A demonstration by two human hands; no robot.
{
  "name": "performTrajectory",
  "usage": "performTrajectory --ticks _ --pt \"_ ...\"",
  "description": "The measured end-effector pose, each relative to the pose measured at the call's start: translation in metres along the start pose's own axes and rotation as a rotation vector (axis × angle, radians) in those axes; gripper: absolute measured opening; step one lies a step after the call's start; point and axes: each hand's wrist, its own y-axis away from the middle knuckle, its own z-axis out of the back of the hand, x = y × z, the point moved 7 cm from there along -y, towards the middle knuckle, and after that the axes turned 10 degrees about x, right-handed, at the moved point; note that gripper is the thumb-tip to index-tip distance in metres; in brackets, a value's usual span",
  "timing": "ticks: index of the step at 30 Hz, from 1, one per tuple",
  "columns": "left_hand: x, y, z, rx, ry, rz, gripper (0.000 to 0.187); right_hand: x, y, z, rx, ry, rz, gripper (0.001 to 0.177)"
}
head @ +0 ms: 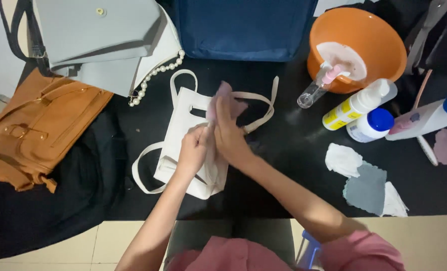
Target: Cleaning and conditioning a white leather handbag using various cleaning solutions and cloths.
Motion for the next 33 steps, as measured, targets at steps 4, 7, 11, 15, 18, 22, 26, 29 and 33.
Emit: performTrajectory --ticks 4,7,11,15,18,22,26,29,33 --pt "-0.049 0.019 0.010 0.006 0.080 0.007 0.047 0.032 0.042 0.006 0.068 0.164 0.029 0.064" --pt "-0.030 0.020 0.007 0.008 0.146 0.047 0.066 0.057 0.060 0.007 0.144 -0.090 0.041 0.064" --pt "-0.059 0.024 0.007 0.015 -0.057 -0.087 0.027 0.075 0.080 0.012 0.240 -0.136 0.066 0.055" --pt "-0.039 0.016 0.005 0.003 -0.099 -0.098 0.019 0.074 0.096 0.012 0.273 -0.209 0.036 0.054" --pt "-0.042 0.016 0.008 0.016 -0.013 0.003 0.024 0.085 0.109 0.028 0.281 -0.346 0.124 0.053" --pt "-0.047 0.016 0.007 0.002 0.007 0.001 0.022 0.053 0.111 0.035 0.197 -0.366 0.196 0.051" --pt "-0.036 0.016 0.006 -0.004 0.018 -0.007 0.023 0.060 0.093 0.043 0.277 -0.206 0.385 0.046" --pt "-0.046 0.016 0.008 -0.007 0.027 -0.015 0.023 0.047 0.080 0.042 0.291 0.179 0.527 0.038" --pt "-0.057 0.024 0.010 -0.006 0.023 -0.020 0.024 0.058 0.068 0.055 0.212 0.529 0.528 0.031"
